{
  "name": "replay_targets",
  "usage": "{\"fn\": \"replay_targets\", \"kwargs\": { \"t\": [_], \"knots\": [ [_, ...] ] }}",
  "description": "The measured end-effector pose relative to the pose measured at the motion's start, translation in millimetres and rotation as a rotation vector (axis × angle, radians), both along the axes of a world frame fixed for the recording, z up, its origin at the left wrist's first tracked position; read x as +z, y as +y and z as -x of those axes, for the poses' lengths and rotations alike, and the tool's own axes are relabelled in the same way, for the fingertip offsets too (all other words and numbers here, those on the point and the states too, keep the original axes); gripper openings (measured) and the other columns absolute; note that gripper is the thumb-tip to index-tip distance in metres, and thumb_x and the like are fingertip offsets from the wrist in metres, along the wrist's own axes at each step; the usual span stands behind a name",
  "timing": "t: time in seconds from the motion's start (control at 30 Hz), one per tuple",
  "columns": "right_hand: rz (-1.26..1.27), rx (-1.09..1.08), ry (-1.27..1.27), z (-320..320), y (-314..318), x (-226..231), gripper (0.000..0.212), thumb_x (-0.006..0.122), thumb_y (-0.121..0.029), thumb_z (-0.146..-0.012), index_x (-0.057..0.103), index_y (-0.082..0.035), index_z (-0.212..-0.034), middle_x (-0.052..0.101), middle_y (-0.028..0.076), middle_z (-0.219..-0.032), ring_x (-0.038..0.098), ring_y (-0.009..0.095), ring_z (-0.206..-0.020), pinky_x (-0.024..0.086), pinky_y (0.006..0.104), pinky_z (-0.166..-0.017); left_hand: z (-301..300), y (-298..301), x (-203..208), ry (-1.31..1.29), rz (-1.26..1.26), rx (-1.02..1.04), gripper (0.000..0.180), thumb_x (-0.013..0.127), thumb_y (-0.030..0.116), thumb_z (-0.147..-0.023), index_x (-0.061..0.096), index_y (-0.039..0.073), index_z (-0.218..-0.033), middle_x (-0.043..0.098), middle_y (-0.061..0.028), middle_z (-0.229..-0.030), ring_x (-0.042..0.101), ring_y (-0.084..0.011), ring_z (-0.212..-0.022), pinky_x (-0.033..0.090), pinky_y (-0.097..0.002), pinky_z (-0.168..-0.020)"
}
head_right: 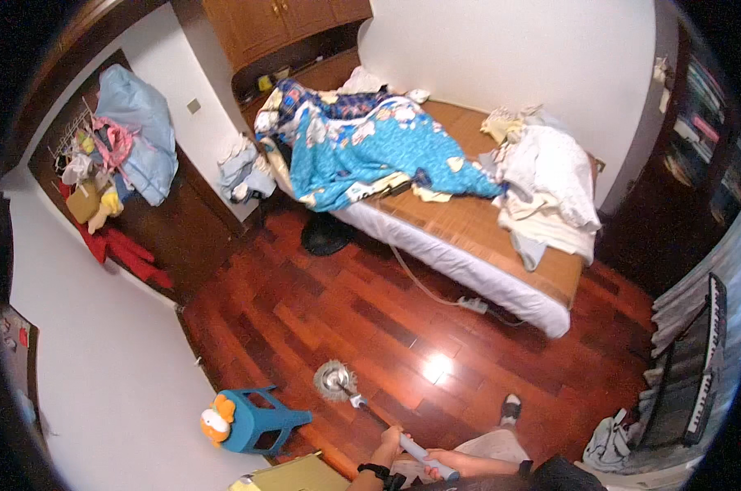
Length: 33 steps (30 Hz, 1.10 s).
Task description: Mopping the wooden floor in a bedroom.
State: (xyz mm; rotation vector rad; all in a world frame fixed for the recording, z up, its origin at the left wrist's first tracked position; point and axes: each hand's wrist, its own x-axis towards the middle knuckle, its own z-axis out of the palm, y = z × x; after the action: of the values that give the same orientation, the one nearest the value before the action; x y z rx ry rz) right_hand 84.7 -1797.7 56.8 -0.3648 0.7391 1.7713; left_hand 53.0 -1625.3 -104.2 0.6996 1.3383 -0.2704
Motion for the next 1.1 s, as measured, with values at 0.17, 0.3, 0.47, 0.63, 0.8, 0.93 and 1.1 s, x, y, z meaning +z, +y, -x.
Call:
{"fn": "replay_targets", "kwargs": {
  "t": [0.17, 0.3, 0.47, 0.63, 0.8, 0.93, 1.1],
  "knots": [
    [-0.185, 0.055, -0.647, -89, -123, 88, 0.018, 0.045, -0.017, -0.079, 0.043, -0.008, -0.095, 0.048, 0.005, -0.067, 0.046, 0.010, -0.054, 0.041, 0.0215, -0.049, -77, -149, 32, 0.077, 0.032, -0.052, 0.023, 0.045, 0.008, -0.070, 0.041, -0.006, -0.088, 0.048, -0.0177, -0.071, 0.052, -0.0253, -0.052, 0.048, -0.0407, -0.046],
    [0.010, 0.062, -1.383, -150, -179, 189, 0.018, 0.047, -0.021, -0.077, 0.047, -0.004, -0.086, 0.049, 0.005, -0.067, 0.047, 0.013, -0.057, 0.041, 0.0252, -0.055, -122, -264, 63, 0.053, 0.016, -0.006, 0.017, 0.044, 0.012, -0.071, 0.044, -0.003, -0.079, 0.048, -0.0114, -0.063, 0.049, -0.0219, -0.052, 0.045, -0.0356, -0.045],
    [0.102, 0.031, -0.772, -183, -176, 44, 0.017, 0.046, -0.020, -0.077, 0.046, -0.004, -0.082, 0.047, 0.005, -0.066, 0.045, 0.013, -0.055, 0.040, 0.0248, -0.053, -167, -264, 85, 0.003, 0.047, -0.030, 0.019, 0.041, 0.022, -0.073, 0.043, 0.003, -0.072, 0.045, -0.0079, -0.061, 0.045, -0.0208, -0.053, 0.042, -0.0340, -0.047],
    [0.118, -0.063, -0.563, -218, -193, -17, 0.017, 0.045, -0.020, -0.076, 0.045, -0.004, -0.079, 0.046, 0.004, -0.064, 0.043, 0.013, -0.053, 0.038, 0.0243, -0.051, -200, -244, 148, -0.004, 0.072, -0.094, 0.024, 0.038, 0.031, -0.074, 0.042, 0.009, -0.066, 0.042, -0.0043, -0.058, 0.042, -0.0197, -0.054, 0.038, -0.0325, -0.049],
    [0.076, 0.125, -0.375, -181, -260, -33, 0.016, 0.044, -0.020, -0.076, 0.045, -0.003, -0.076, 0.044, 0.004, -0.063, 0.041, 0.014, -0.052, 0.036, 0.0238, -0.049, -179, -261, 19, -0.125, -0.023, -0.106, 0.016, 0.044, 0.018, -0.072, 0.047, 0.002, -0.073, 0.046, -0.0069, -0.060, 0.047, -0.0199, -0.052, 0.042, -0.0336, -0.046],
    [-0.157, 0.026, -0.391, -162, -355, -31, 0.021, 0.048, -0.020, -0.079, 0.048, -0.001, -0.086, 0.043, -0.001, -0.063, 0.038, 0.007, -0.051, 0.032, 0.0175, -0.045, -193, -342, 64, -0.168, 0.150, -0.108, 0.016, 0.049, 0.012, -0.069, 0.049, -0.002, -0.076, 0.049, -0.0094, -0.059, 0.050, -0.0209, -0.049, 0.042, -0.0334, -0.043],
    [0.279, 0.219, -0.673, -153, -316, 57, 0.025, 0.059, -0.021, -0.074, 0.047, -0.008, -0.090, 0.043, -0.002, -0.056, 0.039, 0.008, -0.041, 0.031, 0.0169, -0.038, -191, -355, 72, -0.089, 0.156, -0.081, 0.019, 0.052, 0.011, -0.069, 0.050, -0.005, -0.078, 0.051, -0.0150, -0.058, 0.051, -0.0252, -0.048, 0.042, -0.0383, -0.042]
  ]
}}
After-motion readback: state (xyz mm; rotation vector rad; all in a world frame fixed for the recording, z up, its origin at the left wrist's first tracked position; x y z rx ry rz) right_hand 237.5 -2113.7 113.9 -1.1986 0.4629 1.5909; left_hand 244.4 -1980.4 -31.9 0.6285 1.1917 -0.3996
